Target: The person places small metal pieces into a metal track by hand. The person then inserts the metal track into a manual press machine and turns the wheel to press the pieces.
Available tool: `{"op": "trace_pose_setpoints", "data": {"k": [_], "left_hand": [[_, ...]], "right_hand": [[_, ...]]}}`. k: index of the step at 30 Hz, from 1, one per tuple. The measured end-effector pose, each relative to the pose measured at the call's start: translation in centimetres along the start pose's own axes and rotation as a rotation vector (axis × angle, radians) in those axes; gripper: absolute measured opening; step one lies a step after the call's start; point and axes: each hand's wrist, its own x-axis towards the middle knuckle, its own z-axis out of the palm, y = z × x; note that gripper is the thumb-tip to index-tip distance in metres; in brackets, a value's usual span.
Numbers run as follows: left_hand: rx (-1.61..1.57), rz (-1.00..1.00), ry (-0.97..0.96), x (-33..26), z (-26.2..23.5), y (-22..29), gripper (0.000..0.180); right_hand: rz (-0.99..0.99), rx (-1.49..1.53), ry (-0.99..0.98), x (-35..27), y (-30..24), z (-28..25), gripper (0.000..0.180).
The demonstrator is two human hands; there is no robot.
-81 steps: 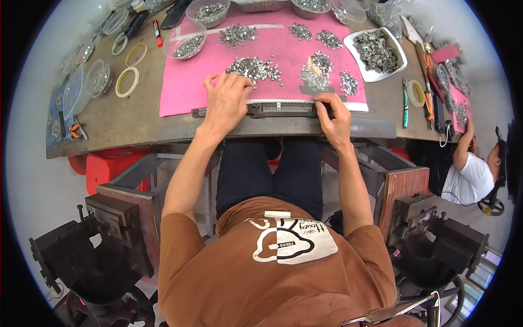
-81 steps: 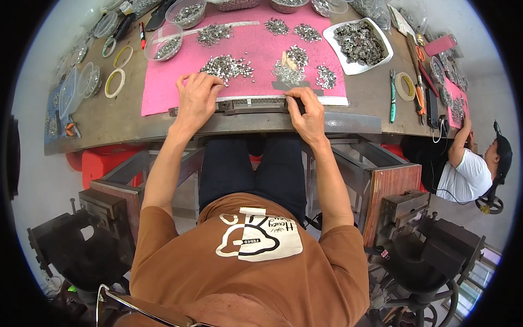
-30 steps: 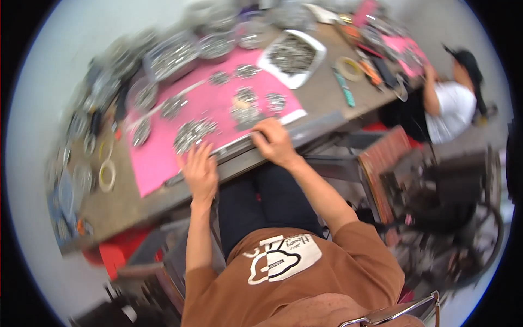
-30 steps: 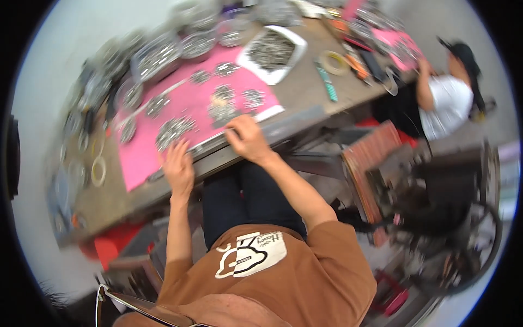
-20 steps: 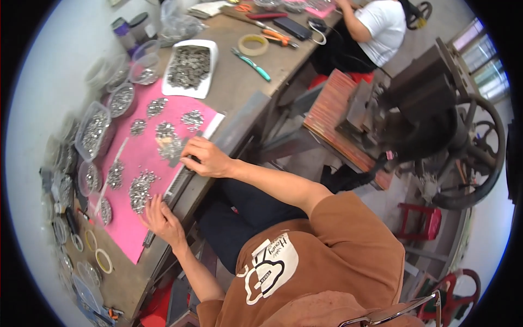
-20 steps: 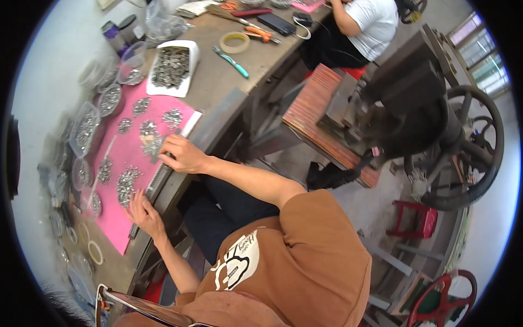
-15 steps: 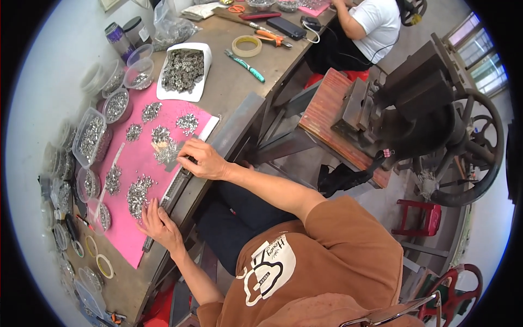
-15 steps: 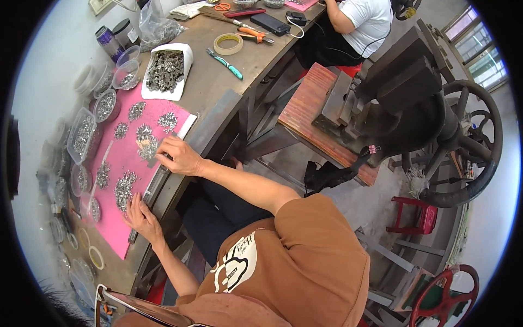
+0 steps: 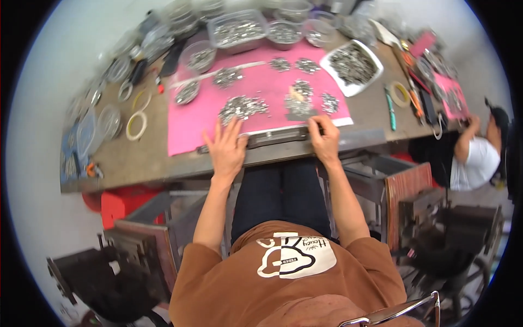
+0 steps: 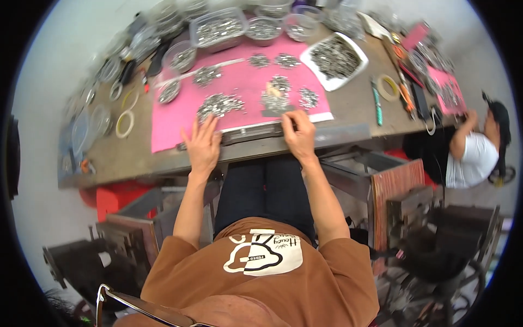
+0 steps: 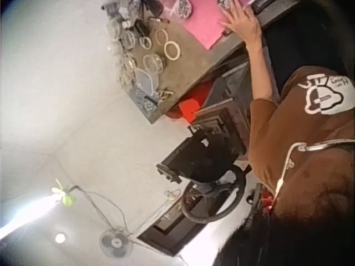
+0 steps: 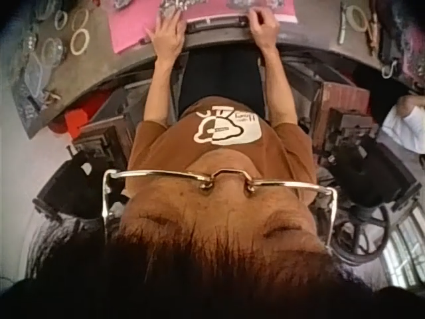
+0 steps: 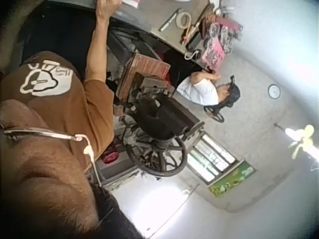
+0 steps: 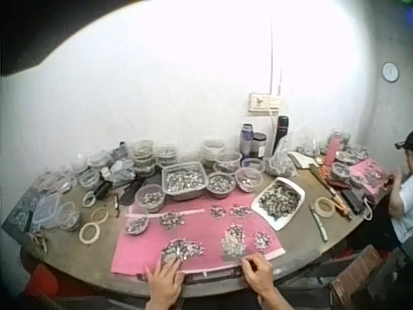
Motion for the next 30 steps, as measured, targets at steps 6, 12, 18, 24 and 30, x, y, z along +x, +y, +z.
{"op": "trace_pose_setpoints", "data": {"k": [6, 12, 18, 24, 30], "left_hand": [[-0.073, 0.033, -0.032, 0.9, -1.8, 0.7, 0.057], [-0.082, 0.111, -0.148, 7.3, -0.3, 1.6, 0.069], [-0.066, 0.174, -0.394, 5.1, -1.1, 1.6, 0.072], [-0.09, 0.188, -0.439, 3.2, -2.9, 0.9, 0.067], [-0.194, 0.12, -0.214, 3.1, -3.9, -0.7, 0.042]], "right_hand": [[-0.294, -0.095, -0.256, 3.9, -2.4, 2.4, 0.009], [-0.44, -0.338, -0.626, 7.6, -2.0, 8.9, 0.037], [-0.44, -0.401, -0.861, 5.4, -2.3, 6.0, 0.042], [-0.451, -0.369, -0.9, 4.4, -2.8, 4.1, 0.039], [-0.385, -0.235, -0.821, 5.3, -2.4, 3.2, 0.031]]}}
